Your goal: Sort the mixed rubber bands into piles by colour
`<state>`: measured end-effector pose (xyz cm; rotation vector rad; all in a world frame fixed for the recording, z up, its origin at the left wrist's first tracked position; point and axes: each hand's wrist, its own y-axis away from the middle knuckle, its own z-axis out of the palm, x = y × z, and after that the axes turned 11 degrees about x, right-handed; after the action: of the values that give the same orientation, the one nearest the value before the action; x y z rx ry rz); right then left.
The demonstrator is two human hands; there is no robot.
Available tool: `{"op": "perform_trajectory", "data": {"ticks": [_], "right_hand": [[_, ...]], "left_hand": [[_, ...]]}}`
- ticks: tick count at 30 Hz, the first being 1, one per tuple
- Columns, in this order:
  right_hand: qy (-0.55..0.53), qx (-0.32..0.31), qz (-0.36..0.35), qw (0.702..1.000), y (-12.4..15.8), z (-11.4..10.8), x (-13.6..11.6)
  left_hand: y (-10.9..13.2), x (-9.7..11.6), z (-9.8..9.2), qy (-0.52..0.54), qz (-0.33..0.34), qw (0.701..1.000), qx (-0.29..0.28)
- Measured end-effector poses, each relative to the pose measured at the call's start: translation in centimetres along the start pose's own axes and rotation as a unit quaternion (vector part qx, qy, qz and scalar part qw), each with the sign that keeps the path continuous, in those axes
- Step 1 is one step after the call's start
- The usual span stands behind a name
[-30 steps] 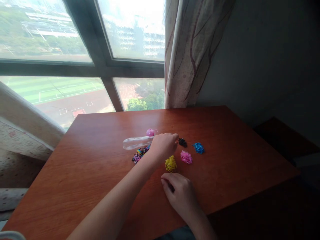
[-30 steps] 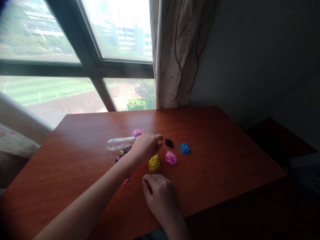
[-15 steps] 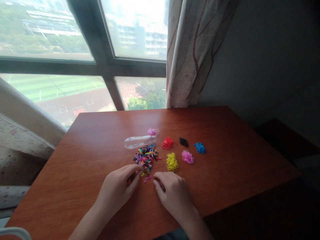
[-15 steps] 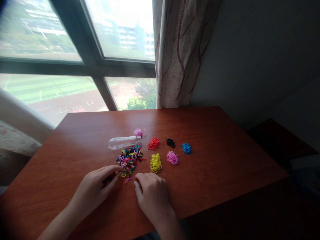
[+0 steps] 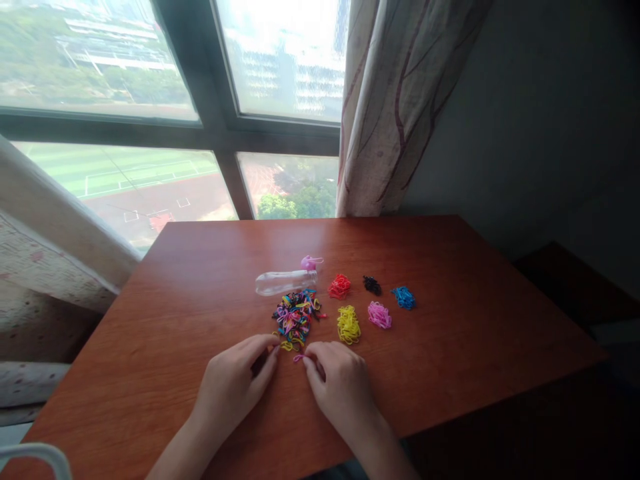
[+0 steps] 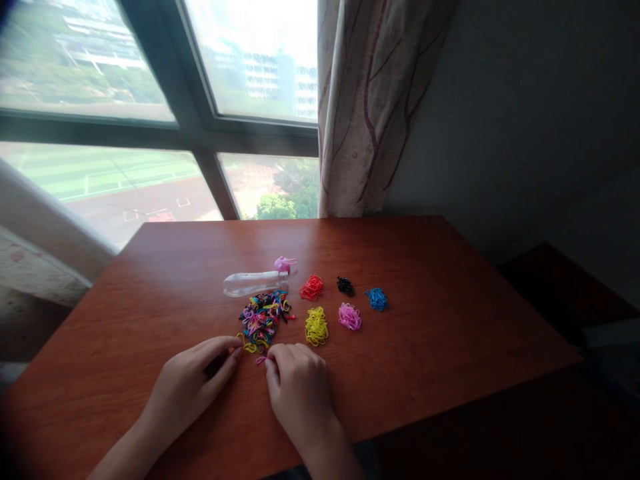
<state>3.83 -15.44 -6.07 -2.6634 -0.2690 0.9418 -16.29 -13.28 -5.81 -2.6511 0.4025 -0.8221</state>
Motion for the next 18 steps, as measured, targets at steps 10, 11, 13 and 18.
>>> {"op": "perform_trajectory", "data": {"ticks": [10,11,13,18], "right_hand": [[-0.080,0.073,0.044,0.993,1.1,-1.7,2.1],[-0.080,0.085,0.052,0.992,1.1,-2.2,2.7],[-0.068,0.108,0.064,0.990,0.9,-3.2,4.2],[-0.005,0.159,0.096,0.983,0.2,-5.8,8.4]], "left_hand": [[0.0,0.3,-0.2,-0.009,-0.011,1.000,-0.020],[0.0,0.3,-0.2,-0.010,-0.010,1.000,-0.021],[-0.1,0.4,-0.2,-0.013,-0.008,1.000,-0.021],[0.0,0.4,-0.3,-0.017,-0.008,1.000,-0.022]]}}
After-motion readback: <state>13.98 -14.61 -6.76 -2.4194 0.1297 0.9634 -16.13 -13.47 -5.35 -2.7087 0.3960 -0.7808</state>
